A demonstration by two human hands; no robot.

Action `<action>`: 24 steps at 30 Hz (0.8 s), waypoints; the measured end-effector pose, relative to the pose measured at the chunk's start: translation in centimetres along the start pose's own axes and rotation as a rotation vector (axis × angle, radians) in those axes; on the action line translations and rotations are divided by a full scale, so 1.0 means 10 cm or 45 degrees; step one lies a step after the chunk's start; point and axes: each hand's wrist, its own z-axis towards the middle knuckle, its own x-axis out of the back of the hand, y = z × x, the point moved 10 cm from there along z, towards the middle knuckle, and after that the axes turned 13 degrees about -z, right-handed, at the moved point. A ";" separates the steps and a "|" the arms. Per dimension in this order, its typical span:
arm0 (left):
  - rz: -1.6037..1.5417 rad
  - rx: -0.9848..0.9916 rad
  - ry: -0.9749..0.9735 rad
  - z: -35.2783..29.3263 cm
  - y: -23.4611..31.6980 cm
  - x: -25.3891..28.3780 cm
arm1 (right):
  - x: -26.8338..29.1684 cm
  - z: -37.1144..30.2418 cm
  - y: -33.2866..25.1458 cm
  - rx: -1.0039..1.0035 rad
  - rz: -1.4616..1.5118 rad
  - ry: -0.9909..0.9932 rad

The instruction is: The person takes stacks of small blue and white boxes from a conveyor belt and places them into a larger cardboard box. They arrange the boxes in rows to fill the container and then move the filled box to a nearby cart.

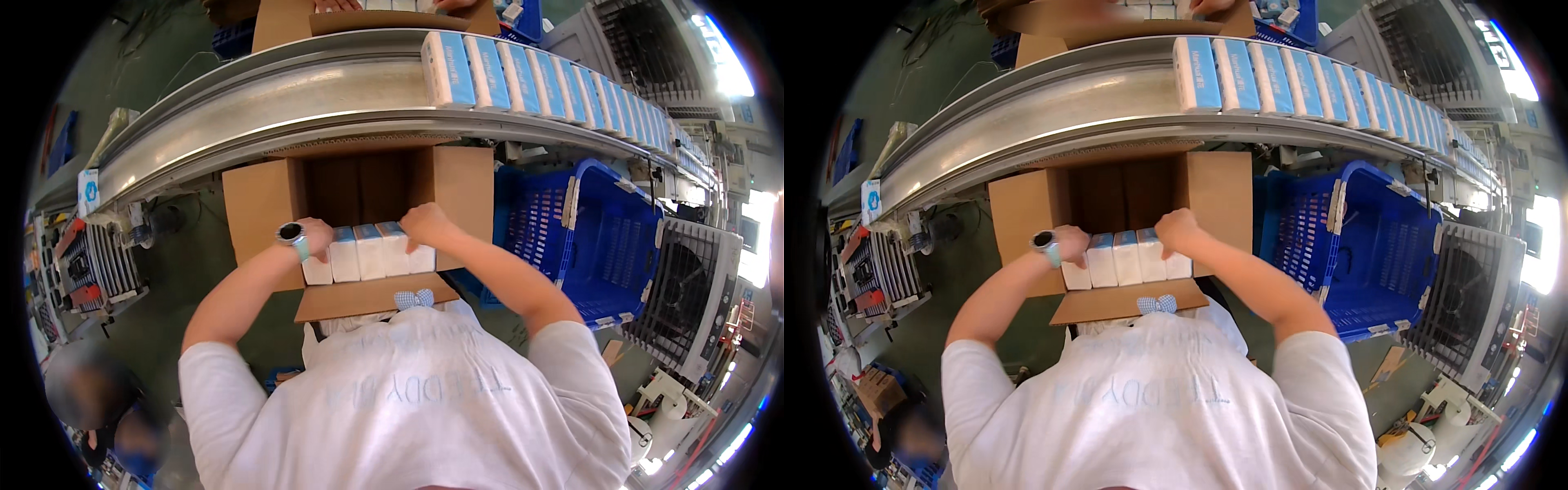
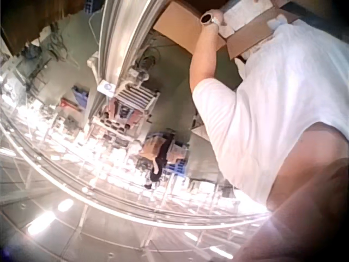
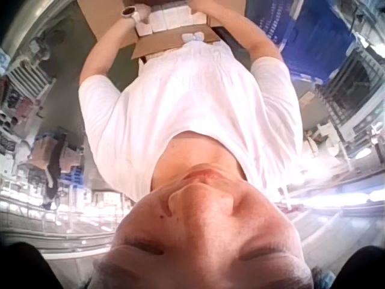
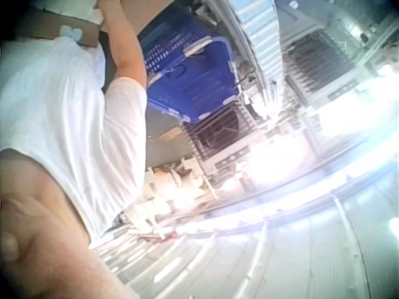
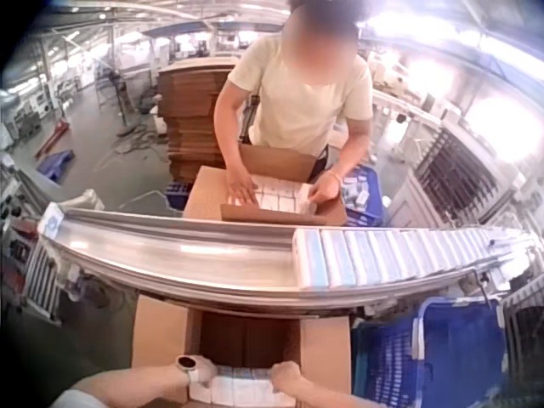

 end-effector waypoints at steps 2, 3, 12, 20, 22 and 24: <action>0.055 0.132 0.114 0.53 -0.29 -0.33 | -0.32 0.48 -0.05 -0.101 -0.003 0.102; 0.093 0.191 0.258 0.64 -0.35 -0.36 | -0.52 0.71 -0.09 -0.157 0.019 0.191; -0.509 -1.628 -0.244 -2.05 1.89 1.02 | 0.10 -0.17 -0.03 -0.055 0.417 0.711; -0.065 -2.664 -0.143 -4.43 2.50 0.92 | 0.19 -0.60 0.62 -0.282 0.866 0.746; 0.101 -2.712 0.280 -4.47 2.49 1.00 | 0.31 -0.64 0.58 -0.270 0.811 0.797; 0.217 -2.817 0.426 -4.60 2.31 0.82 | 0.41 -0.69 0.54 -0.215 0.772 0.879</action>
